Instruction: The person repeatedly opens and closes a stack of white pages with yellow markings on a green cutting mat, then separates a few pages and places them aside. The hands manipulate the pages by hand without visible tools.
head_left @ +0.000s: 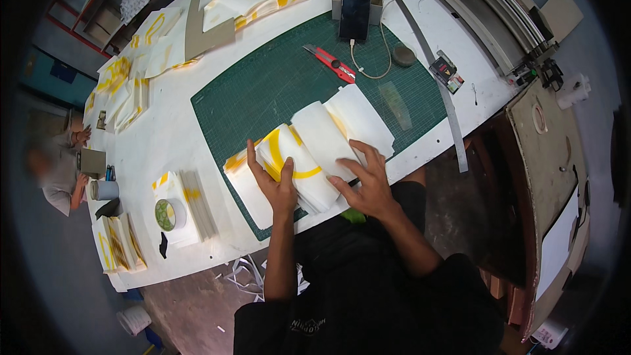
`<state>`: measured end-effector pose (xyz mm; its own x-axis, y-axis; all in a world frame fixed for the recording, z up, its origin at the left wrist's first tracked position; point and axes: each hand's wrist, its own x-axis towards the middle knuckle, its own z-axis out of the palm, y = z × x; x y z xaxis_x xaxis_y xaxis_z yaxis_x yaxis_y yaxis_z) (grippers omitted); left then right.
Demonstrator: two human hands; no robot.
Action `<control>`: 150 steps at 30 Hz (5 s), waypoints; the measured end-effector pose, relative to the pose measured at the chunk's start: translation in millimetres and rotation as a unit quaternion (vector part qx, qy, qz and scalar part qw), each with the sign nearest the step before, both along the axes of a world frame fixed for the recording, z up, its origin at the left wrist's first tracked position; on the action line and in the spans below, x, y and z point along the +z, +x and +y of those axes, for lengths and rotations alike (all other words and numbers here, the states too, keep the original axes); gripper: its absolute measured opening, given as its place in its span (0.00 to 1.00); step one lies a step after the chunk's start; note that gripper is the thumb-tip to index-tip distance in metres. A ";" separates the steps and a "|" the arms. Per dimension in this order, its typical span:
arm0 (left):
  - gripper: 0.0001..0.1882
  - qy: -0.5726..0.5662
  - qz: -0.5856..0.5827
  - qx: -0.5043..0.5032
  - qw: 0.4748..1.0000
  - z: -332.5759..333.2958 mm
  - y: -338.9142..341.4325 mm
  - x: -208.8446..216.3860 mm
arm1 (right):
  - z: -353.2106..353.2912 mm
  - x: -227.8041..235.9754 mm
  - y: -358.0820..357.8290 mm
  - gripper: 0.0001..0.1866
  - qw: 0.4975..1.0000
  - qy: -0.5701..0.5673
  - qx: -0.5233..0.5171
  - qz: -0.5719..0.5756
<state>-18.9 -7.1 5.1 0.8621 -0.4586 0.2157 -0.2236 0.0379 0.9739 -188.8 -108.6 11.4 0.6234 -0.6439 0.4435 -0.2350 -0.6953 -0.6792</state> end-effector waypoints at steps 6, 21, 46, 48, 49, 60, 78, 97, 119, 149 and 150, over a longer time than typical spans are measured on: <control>0.39 -0.074 0.060 0.015 0.995 0.6 1.9 -13.6 | -6.2 -4.7 3.2 0.27 0.997 0.005 -0.055 0.044; 0.18 0.071 -0.013 -0.039 0.997 7.8 10.2 -17.9 | -4.7 -14.0 -1.5 0.19 0.989 -0.051 -0.095 -0.102; 0.07 0.011 -0.102 -0.026 0.994 5.0 9.0 -15.4 | 29.4 8.2 22.7 0.19 0.993 0.046 0.052 -0.097; 0.08 0.021 -0.095 -0.034 0.995 5.4 9.8 -16.2 | 40.5 18.0 23.8 0.18 0.984 0.061 0.112 -0.128; 0.09 0.027 -0.091 -0.035 0.995 6.2 9.8 -15.3 | 43.2 21.6 23.9 0.18 0.977 0.069 0.144 -0.143; 0.09 0.055 -0.098 -0.023 0.993 4.3 8.7 -14.7 | 4.9 7.8 11.5 0.29 0.989 0.120 -0.054 -0.074; 0.09 0.058 -0.085 -0.039 0.994 8.5 9.9 -16.1 | 30.4 7.3 28.0 0.11 0.991 0.016 -0.102 -0.082; 0.39 -0.013 0.014 0.003 1.000 -1.8 2.7 -0.7 | -23.1 -17.1 -16.9 0.19 0.964 -0.107 -0.227 0.083; 0.40 0.011 0.011 -0.018 1.000 -0.4 4.8 -3.8 | -3.6 -16.3 -17.7 0.12 0.992 0.063 0.069 -0.084; 0.15 -0.136 0.137 -0.010 0.981 16.7 22.9 -29.6 | -0.9 -10.2 24.4 0.17 0.964 0.169 -0.167 -0.119; 0.16 -0.155 0.156 -0.014 0.976 15.7 22.2 -29.5 | 0.1 -9.4 24.7 0.17 0.963 0.167 -0.170 -0.122</control>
<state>3.4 8.6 -24.4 0.8957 -0.4378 0.0775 0.0864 0.3424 0.9356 -164.1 -108.5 2.0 0.2544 -0.9250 0.2823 -0.2162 -0.3389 -0.9156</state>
